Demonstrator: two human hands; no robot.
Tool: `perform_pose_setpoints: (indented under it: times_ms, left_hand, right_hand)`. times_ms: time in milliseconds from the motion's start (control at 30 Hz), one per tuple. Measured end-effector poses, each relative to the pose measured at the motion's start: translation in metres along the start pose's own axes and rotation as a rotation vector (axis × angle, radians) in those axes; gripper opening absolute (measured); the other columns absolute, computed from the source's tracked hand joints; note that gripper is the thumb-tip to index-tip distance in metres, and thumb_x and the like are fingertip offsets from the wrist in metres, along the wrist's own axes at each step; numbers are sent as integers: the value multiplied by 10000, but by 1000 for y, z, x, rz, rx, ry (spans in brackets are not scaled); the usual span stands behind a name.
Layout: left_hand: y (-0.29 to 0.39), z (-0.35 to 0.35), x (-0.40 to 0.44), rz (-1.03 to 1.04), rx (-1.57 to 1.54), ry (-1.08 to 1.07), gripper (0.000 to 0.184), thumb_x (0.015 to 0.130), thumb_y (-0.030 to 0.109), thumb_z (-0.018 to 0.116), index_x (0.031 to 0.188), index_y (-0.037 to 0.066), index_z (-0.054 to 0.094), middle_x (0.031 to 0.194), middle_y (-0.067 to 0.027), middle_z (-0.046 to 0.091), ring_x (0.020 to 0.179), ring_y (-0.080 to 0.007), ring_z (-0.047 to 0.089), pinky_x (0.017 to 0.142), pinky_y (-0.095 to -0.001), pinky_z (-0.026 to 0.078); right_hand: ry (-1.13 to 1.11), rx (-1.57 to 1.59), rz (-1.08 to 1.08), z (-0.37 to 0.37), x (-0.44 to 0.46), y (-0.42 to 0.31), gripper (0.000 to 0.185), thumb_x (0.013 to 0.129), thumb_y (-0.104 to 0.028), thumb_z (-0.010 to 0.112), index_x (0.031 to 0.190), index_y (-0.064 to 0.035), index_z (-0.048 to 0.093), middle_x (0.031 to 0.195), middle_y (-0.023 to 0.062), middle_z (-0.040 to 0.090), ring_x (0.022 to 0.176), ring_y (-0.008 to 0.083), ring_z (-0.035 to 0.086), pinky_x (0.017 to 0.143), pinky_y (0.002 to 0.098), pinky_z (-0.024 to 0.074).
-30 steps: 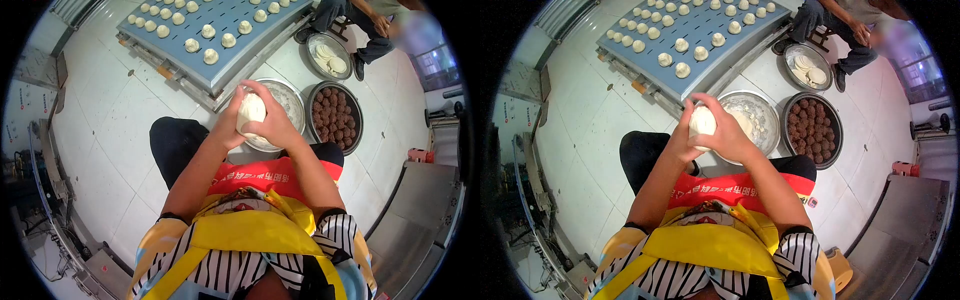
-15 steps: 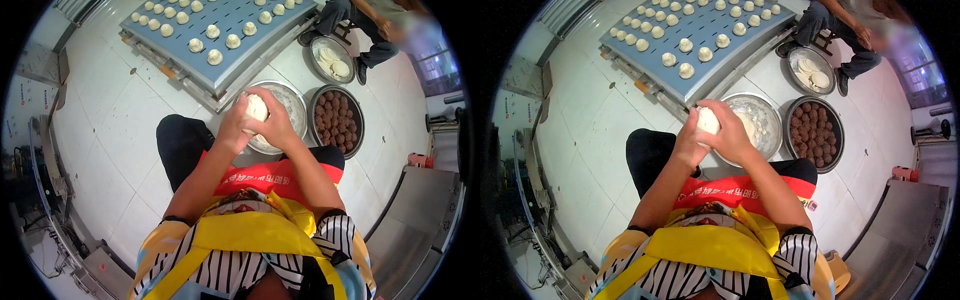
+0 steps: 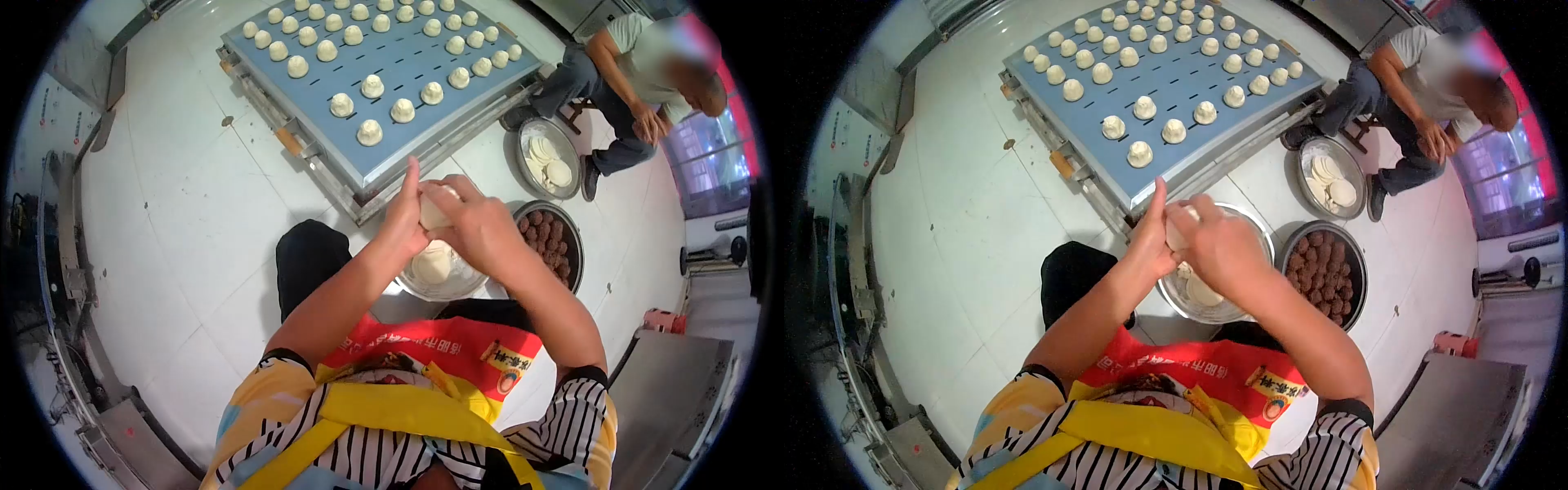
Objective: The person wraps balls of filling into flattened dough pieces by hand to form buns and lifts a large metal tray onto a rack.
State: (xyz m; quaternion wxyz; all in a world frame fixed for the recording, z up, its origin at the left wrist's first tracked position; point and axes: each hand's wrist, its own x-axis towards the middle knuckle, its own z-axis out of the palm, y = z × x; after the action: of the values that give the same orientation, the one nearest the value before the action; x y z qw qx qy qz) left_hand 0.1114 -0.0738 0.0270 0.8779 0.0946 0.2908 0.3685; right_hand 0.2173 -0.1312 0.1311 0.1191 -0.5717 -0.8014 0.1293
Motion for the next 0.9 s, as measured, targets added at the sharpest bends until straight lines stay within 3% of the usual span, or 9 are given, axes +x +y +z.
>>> perform_pose_setpoints:
  times_ms: [100, 167, 233, 367, 433, 533, 633, 800, 900]
  left_hand:
    - [29, -7, 21, 33, -38, -126, 685, 906, 617, 395, 1211, 8, 475, 1187, -145, 537, 1170, -274, 494, 978, -441, 413]
    - [62, -13, 11, 190, 159, 49, 635, 935, 567, 381, 1201, -1, 474, 1245, -166, 498, 1197, -299, 458, 1014, -464, 375]
    - [83, -43, 3, 387, 167, 24, 569, 956, 510, 383, 1194, 1, 469, 1254, -174, 493, 1181, -311, 467, 1013, -466, 378]
    - [100, -57, -5, 339, 198, 182, 464, 979, 415, 391, 1167, -2, 472, 1218, -190, 511, 1152, -307, 495, 988, -448, 411]
    - [110, -66, -5, 321, 96, 100, 302, 961, 200, 457, 1169, -19, 467, 1162, -170, 544, 1139, -279, 525, 1008, -422, 399]
    - [123, -65, -2, 362, 220, 245, 428, 960, 344, 467, 1164, -33, 457, 1157, -202, 541, 1064, -316, 565, 961, -453, 437]
    - [137, -78, 3, 348, 114, 161, 375, 942, 218, 488, 1205, -43, 440, 1229, -221, 521, 1162, -294, 520, 1024, -435, 382]
    - [143, -79, 19, 353, 170, 304, 451, 905, 307, 578, 1129, -65, 454, 1085, -236, 563, 1011, -320, 600, 881, -460, 504]
    - [145, -80, 24, 344, 155, 319, 456, 889, 299, 605, 1119, -65, 456, 1064, -238, 567, 997, -318, 606, 855, -458, 519]
  right_hand:
    - [68, 196, -135, -1, 42, 39, 533, 662, -134, 774, 1155, -70, 580, 1059, 150, 601, 853, 331, 631, 739, 386, 525]
    - [80, 226, -73, 3, 81, 80, 481, 661, -191, 780, 1105, -105, 618, 1059, 147, 624, 958, 343, 610, 794, 405, 499]
    - [142, 141, -7, 16, 139, 132, 459, 681, -187, 780, 1103, -87, 629, 1034, 151, 647, 935, 324, 627, 795, 397, 497]
    - [-23, 193, 300, 46, 270, 213, 486, 687, -185, 773, 1136, -83, 614, 930, 151, 672, 820, 310, 646, 747, 392, 503]
    - [-53, 216, 295, 77, 325, 254, 476, 683, -188, 771, 1125, -96, 619, 946, 147, 668, 840, 314, 639, 753, 392, 498]
    - [-32, 106, 186, 125, 383, 306, 458, 677, -193, 768, 1105, -113, 625, 965, 139, 662, 881, 320, 624, 778, 398, 487]
    - [-77, 0, 168, 155, 414, 330, 461, 668, -199, 769, 1102, -142, 624, 1021, 131, 649, 962, 321, 598, 828, 410, 471]
    - [-175, -104, 66, 180, 443, 346, 492, 686, -192, 755, 1153, -164, 601, 1123, 110, 611, 1027, 312, 576, 860, 396, 470]
    - [-176, -265, -160, 189, 448, 355, 497, 691, -173, 745, 1164, -160, 592, 1158, 94, 586, 1044, 309, 569, 875, 399, 469]
